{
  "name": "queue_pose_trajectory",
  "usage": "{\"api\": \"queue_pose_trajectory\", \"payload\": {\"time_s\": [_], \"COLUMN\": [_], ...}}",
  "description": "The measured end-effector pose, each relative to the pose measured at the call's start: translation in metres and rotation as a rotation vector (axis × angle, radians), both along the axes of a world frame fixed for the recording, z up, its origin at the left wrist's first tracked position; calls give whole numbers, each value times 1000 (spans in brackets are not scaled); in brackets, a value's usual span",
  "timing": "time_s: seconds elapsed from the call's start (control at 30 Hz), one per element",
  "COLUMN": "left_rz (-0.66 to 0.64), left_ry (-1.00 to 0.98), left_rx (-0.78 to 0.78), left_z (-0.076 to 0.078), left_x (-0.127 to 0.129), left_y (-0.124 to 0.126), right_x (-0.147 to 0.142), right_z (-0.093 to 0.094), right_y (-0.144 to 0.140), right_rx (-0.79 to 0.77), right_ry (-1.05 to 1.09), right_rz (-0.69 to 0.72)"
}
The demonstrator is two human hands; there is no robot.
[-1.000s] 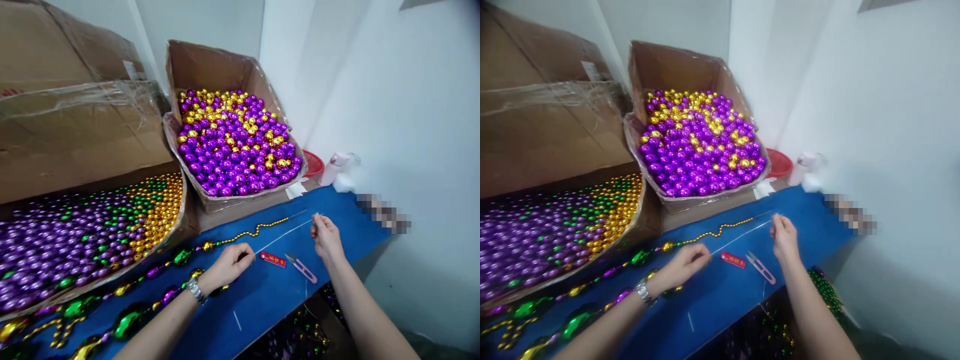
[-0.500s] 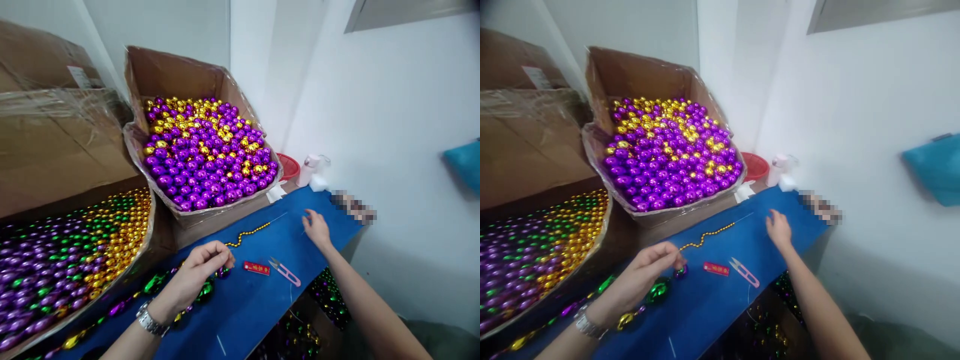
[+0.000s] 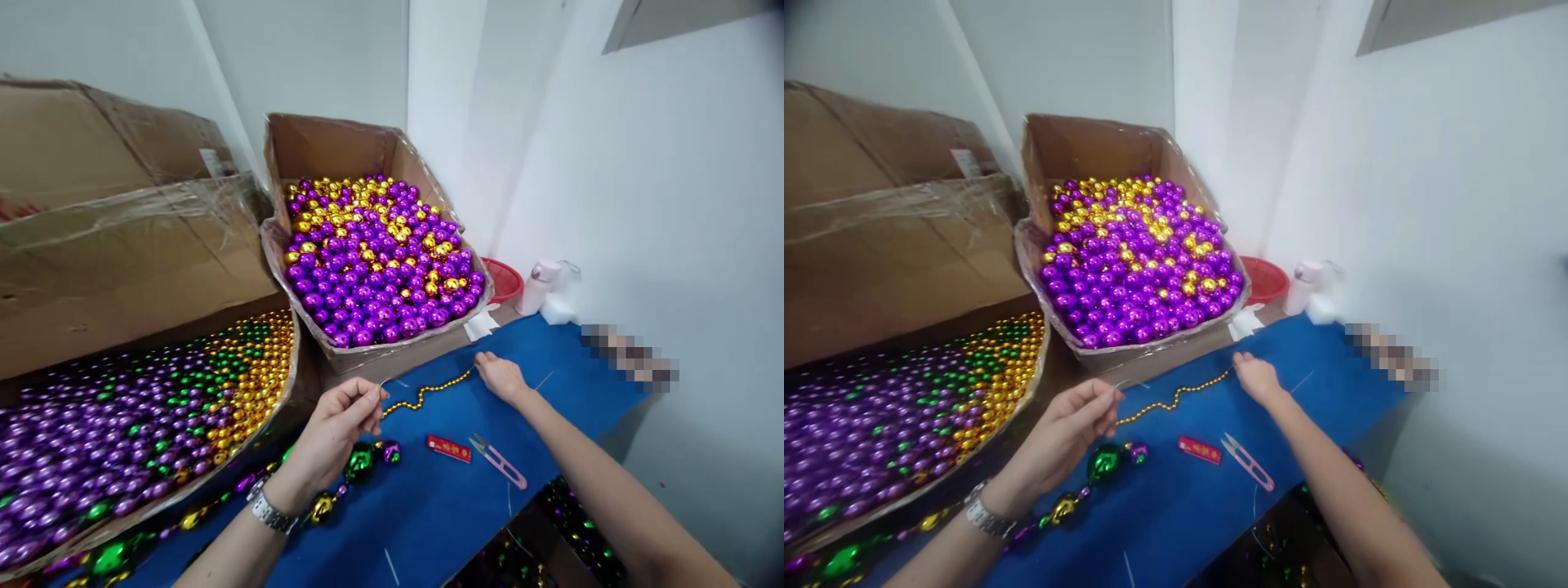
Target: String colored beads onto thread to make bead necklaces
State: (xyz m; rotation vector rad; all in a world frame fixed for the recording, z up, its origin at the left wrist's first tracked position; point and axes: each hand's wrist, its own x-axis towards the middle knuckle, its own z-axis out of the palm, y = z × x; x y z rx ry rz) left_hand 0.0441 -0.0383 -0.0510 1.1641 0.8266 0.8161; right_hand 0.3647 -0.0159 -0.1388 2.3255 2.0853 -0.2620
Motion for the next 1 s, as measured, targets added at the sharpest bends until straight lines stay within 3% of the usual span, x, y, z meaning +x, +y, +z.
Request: {"api": "queue_pose_trajectory", "payload": {"time_s": [0.13,0.3,0.43,0.57,0.67,0.8,0.87,1.0], "left_rz": [49,21,-79,-89,25,214,184,-6], "left_ry": [109,317,329,300,251,217,245,257], "left_rx": [86,237,309,280,203,173,208,277], "left_z": [-4,-3,-2,-2,-5,-11,-12,-9], "left_x": [-4,3,7,-2,-11,-12,-8,-1], "left_y": [3,0,-9,-17,-17,-7,-3,-8], "right_x": [-22,-78,-117,-125,-121,-125,-133,-150], "right_z": [46,98,101,94,103,126,132,129], "right_y": [-23,-51,-53,-52,-56,-63,-63,-53], "right_rx": [-9,-8,168,224,232,127,99,118], "right_ry": [161,416,489,431,396,415,415,393], "right_rz": [179,498,568,549,545,641,698,738]}}
